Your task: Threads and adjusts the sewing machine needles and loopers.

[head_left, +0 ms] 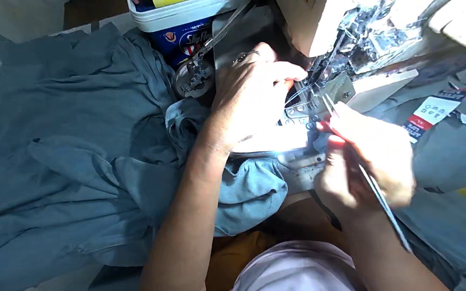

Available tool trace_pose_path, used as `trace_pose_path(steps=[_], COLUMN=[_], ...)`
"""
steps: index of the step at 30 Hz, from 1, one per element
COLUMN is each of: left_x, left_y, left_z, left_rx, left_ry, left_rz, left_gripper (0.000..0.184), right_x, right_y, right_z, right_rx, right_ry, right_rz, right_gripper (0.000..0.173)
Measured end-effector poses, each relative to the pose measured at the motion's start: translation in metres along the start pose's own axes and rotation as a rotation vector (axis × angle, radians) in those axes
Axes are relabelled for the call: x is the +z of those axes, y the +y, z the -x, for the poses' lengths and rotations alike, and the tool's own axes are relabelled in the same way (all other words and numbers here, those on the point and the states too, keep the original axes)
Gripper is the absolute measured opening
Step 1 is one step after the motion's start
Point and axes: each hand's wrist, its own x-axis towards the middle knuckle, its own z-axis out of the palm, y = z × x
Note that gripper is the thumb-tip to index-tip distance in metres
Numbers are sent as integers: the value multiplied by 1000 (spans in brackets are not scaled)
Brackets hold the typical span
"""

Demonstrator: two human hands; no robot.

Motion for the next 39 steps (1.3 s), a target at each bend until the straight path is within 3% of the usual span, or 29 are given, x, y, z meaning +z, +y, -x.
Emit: trace_pose_path(steps=[5, 10, 21, 39], left_x=[-2, 2, 3, 3], left_y=[-1, 8, 4, 3], left_z=[0, -1, 1, 1], left_rx=[20, -60, -19, 1], left_ry=[-13, 2, 63, 65], left_rz=[63, -39, -18, -46], left_gripper=[23, 23, 16, 15], right_x=[-19, -20, 9, 15], right_y=[-30, -35, 8, 9], right_z=[-3, 0, 3, 5], right_rx=[-3, -15, 10, 18], right_ry=[-35, -51, 76, 64], right_rz=[-120, -161, -49, -29], right_gripper=[7, 5, 14, 15])
